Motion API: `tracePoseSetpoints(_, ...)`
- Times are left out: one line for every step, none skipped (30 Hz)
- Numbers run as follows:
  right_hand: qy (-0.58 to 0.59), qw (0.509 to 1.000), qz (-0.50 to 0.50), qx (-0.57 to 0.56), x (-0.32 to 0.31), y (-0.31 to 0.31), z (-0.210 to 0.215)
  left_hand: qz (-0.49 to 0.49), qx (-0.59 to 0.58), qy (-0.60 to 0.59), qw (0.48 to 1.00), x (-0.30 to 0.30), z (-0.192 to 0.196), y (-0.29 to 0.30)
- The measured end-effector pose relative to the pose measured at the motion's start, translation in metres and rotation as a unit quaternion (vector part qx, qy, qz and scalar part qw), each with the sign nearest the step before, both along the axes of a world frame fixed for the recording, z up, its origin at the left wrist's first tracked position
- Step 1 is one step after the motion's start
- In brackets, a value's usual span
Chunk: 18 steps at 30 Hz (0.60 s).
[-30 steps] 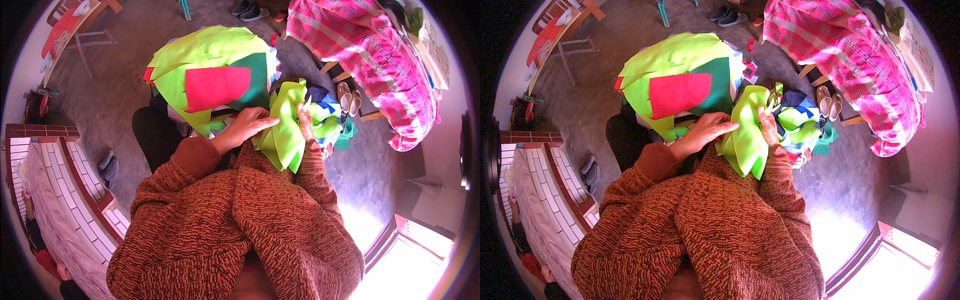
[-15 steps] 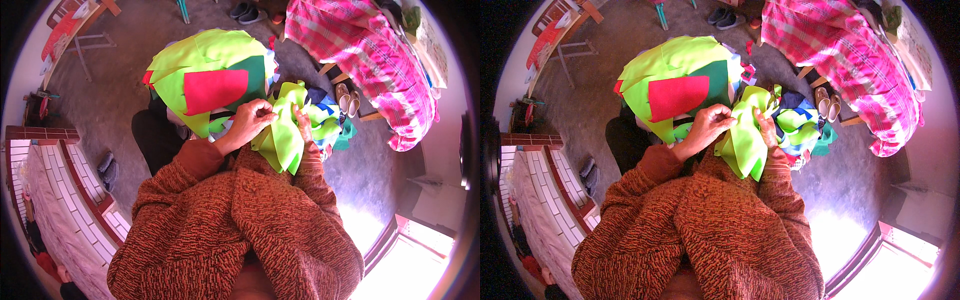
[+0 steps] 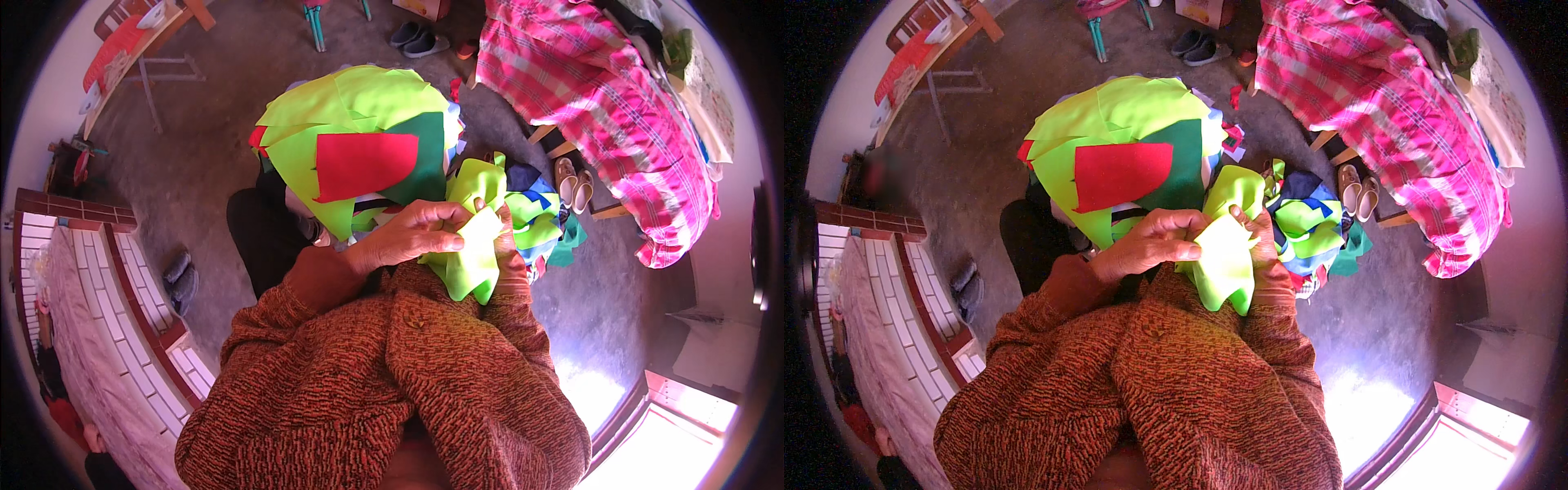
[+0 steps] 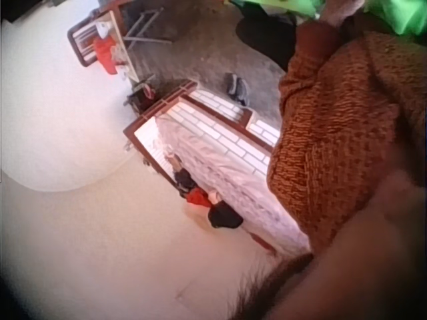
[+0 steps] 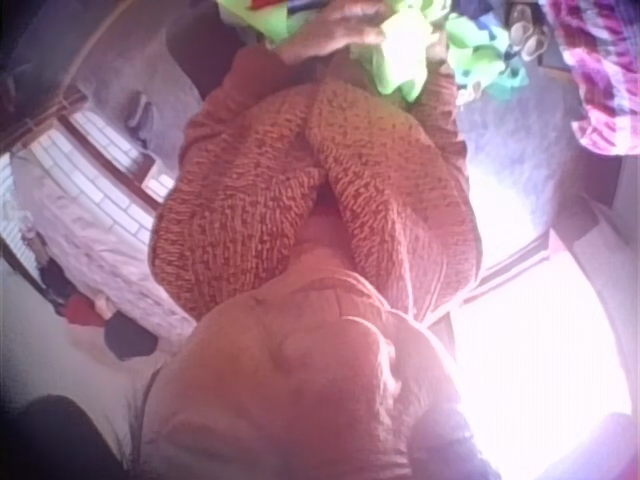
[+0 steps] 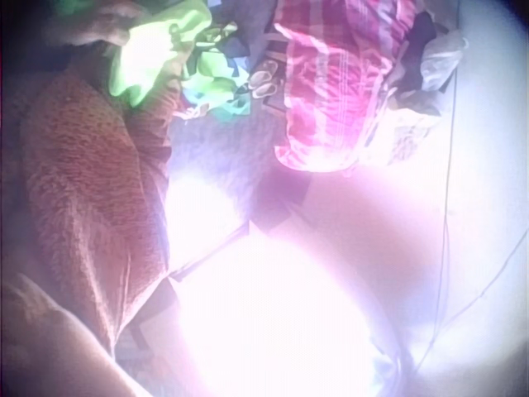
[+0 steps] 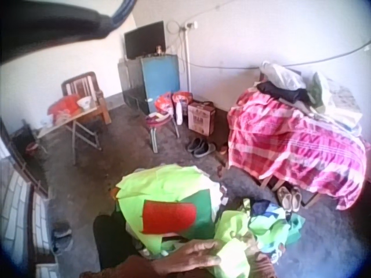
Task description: The person sits on the floor and repeatedly picks up, inspects, and stacks colorful paper pieces by hand. They handle sheets of various colors including green, red, blue, and white, organizing them into a growing pile on their lap.
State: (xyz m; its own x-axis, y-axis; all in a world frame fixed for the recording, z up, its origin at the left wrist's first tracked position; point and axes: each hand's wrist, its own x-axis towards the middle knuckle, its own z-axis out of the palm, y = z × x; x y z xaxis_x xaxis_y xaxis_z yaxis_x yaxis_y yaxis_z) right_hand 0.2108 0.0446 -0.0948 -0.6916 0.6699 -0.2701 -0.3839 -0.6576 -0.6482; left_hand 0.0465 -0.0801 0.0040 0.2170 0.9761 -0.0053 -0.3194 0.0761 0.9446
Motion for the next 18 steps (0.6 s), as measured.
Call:
tracePoseSetpoints(0.014,1.000,0.010,0.024,0.000,0.000,0.000,0.014,0.002,-0.037,0.999,-0.001,-0.003,0.000)
tracePoseSetpoints(0.028,0.998,0.020,0.049,-0.001,0.001,0.000,0.027,0.004,-0.075,0.997,-0.001,-0.008,0.001)
tracePoseSetpoints(0.042,0.996,0.029,0.073,-0.001,0.002,-0.001,0.040,0.006,-0.112,0.993,-0.002,-0.011,0.002)
tracePoseSetpoints(0.034,0.995,0.026,0.088,-0.002,0.004,-0.008,0.063,0.025,-0.161,0.985,0.000,-0.005,0.004)
tracePoseSetpoints(0.026,0.994,0.019,0.103,-0.001,0.007,-0.018,0.078,0.019,-0.173,0.982,-0.005,-0.001,0.006)
tracePoseSetpoints(0.018,0.993,0.012,0.118,0.000,0.010,-0.028,0.102,0.015,-0.199,0.975,-0.008,0.007,0.009)
tracePoseSetpoints(0.011,0.991,0.007,0.133,-0.003,0.011,-0.024,0.127,0.013,-0.225,0.966,-0.011,0.016,0.013)
tracePoseSetpoints(0.043,0.995,0.003,0.090,-0.005,0.004,-0.004,0.145,0.039,-0.233,0.961,-0.014,0.018,0.018)
tracePoseSetpoints(0.032,0.997,-0.003,0.075,-0.003,0.006,-0.014,0.167,0.037,-0.239,0.956,-0.017,0.026,0.022)
tracePoseSetpoints(0.021,0.998,-0.012,0.061,-0.005,0.008,-0.020,0.173,0.051,-0.246,0.952,-0.020,0.033,0.028)
tracePoseSetpoints(0.010,0.999,-0.020,0.047,-0.005,0.010,-0.024,0.178,0.066,-0.253,0.949,-0.023,0.040,0.034)
tracePoseSetpoints(0.018,0.999,-0.027,0.022,0.001,0.009,-0.027,0.184,0.079,-0.279,0.939,-0.025,0.048,0.040)
tracePoseSetpoints(0.048,0.998,-0.026,0.025,0.001,0.011,-0.031,0.190,0.110,-0.284,0.933,-0.030,0.052,0.049)
tracePoseSetpoints(0.005,0.997,-0.021,0.077,0.001,0.010,-0.023,0.213,0.132,-0.289,0.924,-0.033,0.061,0.056)
tracePoseSetpoints(-0.037,0.991,-0.017,0.128,0.001,0.009,-0.017,0.237,0.153,-0.293,0.914,-0.037,0.069,0.062)
tracePoseSetpoints(-0.036,0.988,-0.008,0.151,0.006,0.013,-0.022,0.239,0.167,-0.307,0.906,-0.047,0.062,0.069)
tracePoseSetpoints(-0.038,0.989,-0.003,0.141,0.005,0.012,-0.019,0.276,0.182,-0.295,0.897,-0.057,0.056,0.075)
tracePoseSetpoints(-0.040,0.991,0.003,0.131,0.005,0.011,-0.016,0.311,0.169,-0.287,0.890,-0.069,0.043,0.078)
